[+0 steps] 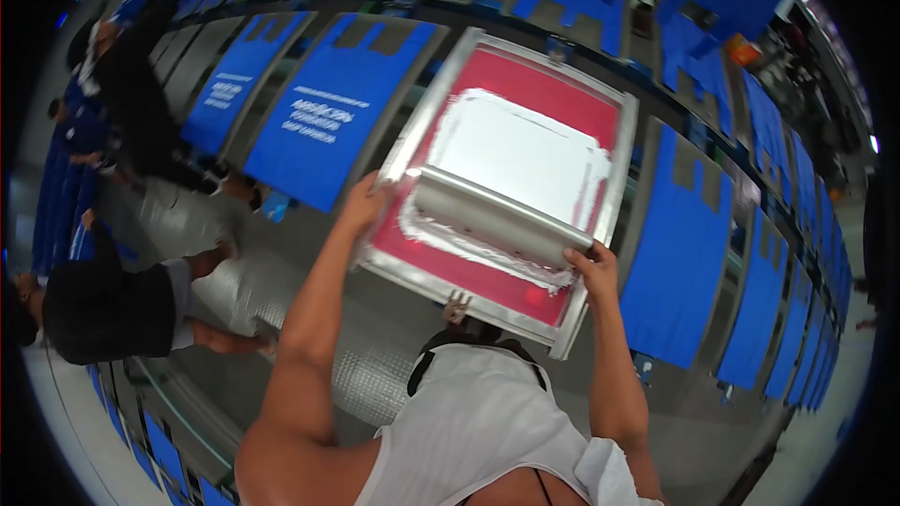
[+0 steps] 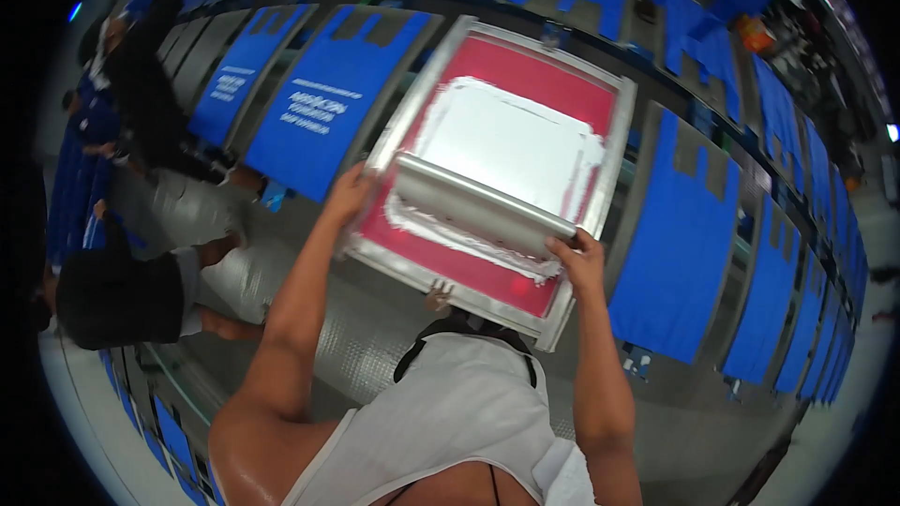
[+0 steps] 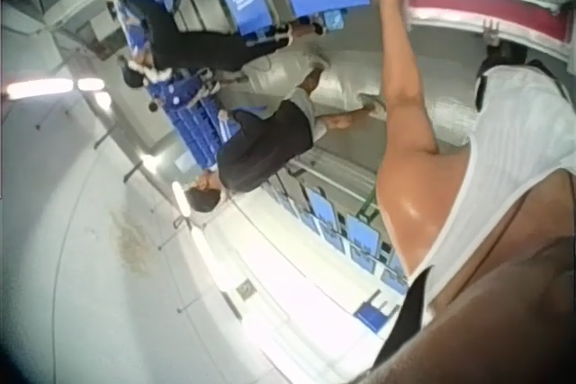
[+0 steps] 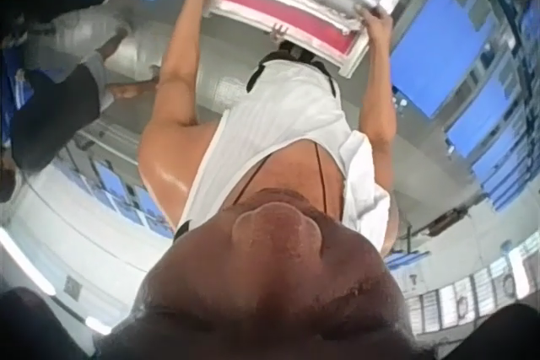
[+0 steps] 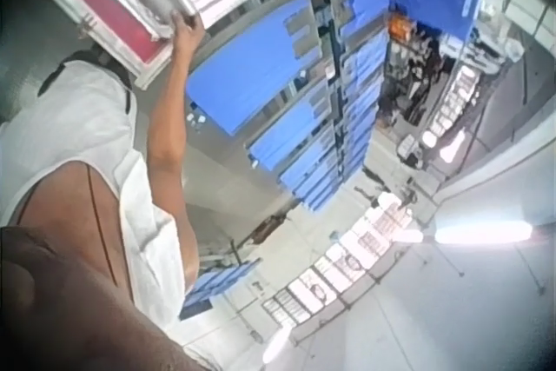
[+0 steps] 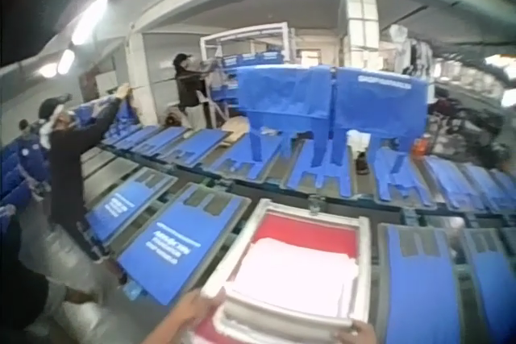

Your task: Applying white ink to garments using a screen printing frame and squeegee.

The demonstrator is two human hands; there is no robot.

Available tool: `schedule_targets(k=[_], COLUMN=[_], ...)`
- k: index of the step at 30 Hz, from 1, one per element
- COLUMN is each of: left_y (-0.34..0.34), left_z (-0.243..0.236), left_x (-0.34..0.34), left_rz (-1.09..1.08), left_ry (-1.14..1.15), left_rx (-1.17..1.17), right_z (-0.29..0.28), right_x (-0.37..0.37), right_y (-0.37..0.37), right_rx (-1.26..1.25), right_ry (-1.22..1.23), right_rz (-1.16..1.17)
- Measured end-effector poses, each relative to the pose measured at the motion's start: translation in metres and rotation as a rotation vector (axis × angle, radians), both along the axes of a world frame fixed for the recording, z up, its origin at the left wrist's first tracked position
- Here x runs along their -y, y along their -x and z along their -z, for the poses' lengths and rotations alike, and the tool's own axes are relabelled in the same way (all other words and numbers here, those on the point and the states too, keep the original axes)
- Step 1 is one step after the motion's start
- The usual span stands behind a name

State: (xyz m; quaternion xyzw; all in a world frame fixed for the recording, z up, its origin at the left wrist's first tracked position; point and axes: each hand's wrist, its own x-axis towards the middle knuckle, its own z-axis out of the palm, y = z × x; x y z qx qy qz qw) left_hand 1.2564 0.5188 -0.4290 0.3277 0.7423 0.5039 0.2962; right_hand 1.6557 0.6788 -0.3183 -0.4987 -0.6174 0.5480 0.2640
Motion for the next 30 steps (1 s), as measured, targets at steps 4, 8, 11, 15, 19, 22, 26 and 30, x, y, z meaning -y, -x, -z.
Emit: schedule_targets(k=[4,8,11,15,19,22,26,30], left_y=[-0.001,-0.027,-0.048,-0.073,-0.101,-0.108,-0.136,-0.126], left_z=[-0.020,0.023,0.083,0.111,0.130,0.129,0.121,0.118], left_x=[0.011,-0.005,-0.041,-0.067,-0.064,-0.069,-0.078,-0.086], left_rz=[0.023,0.055,0.124,0.217,0.163,0.124,0.092,0.126], left_ry=[-0.042,-0.147,-0.145,-0.131,-0.065,-0.051,-0.033,0.002], left_rx=[0.121,0.168,0.156,0.199,0.208,0.175,0.196,0.036], right_z=[-0.012,0.012,0.040,0.054,0.081,0.088,0.084,0.096], right_x=[0.005,0.009,0.011,0.009,-0.003,-0.025,-0.052,-0.063], right_y=[0.001,-0.021,-0.045,-0.064,-0.090,-0.102,-0.137,-0.144], right_rx=[0.045,0.046,0.074,0.087,0.092,0.078,0.099,0.287], right_ry=[-0.022,-0.100,-0.126,-0.131,-0.107,-0.059,-0.075,-0.197], right_rz=[0.019,0.100,0.208,0.252,0.256,0.207,0.155,0.128])
